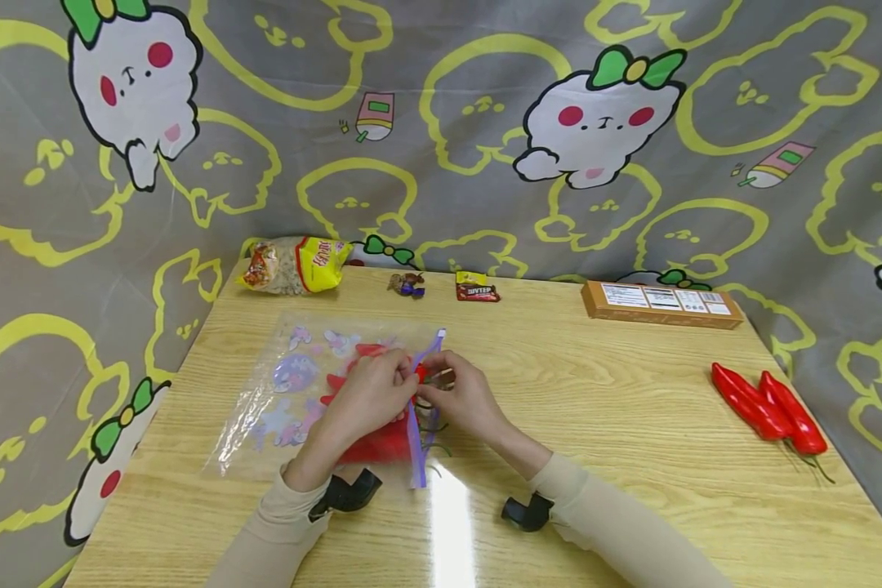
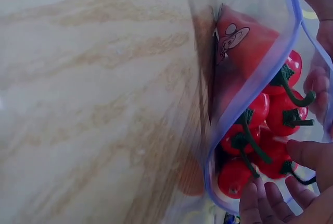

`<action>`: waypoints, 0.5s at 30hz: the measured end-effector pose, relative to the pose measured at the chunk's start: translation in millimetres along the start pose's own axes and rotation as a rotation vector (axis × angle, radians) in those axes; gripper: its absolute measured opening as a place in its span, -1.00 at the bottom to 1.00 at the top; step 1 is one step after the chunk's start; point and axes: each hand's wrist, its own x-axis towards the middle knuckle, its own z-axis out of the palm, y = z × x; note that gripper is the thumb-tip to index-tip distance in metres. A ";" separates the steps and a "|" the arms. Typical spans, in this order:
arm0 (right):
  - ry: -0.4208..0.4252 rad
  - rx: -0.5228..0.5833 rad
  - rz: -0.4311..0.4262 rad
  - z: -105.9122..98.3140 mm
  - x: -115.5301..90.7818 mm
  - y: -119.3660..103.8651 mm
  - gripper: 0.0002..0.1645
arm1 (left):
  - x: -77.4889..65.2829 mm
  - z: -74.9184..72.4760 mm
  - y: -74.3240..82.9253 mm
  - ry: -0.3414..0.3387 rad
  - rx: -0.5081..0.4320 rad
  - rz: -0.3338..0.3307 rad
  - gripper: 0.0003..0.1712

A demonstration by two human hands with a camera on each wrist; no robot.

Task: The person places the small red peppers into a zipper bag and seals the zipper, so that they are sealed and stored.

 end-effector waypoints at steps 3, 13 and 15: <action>-0.003 -0.002 0.009 -7.1 -2.4 -1.5 -0.61 | -0.1 0.0 0.0 0.005 0.000 -0.003 -0.90; 0.203 -0.328 -0.026 -102.0 -19.8 26.7 -0.81 | -0.1 -0.1 -0.5 0.033 0.008 -0.003 -0.88; 0.276 -0.467 -0.032 -134.2 -25.8 44.6 -0.77 | -0.4 -0.1 -0.6 0.032 0.001 -0.007 -0.88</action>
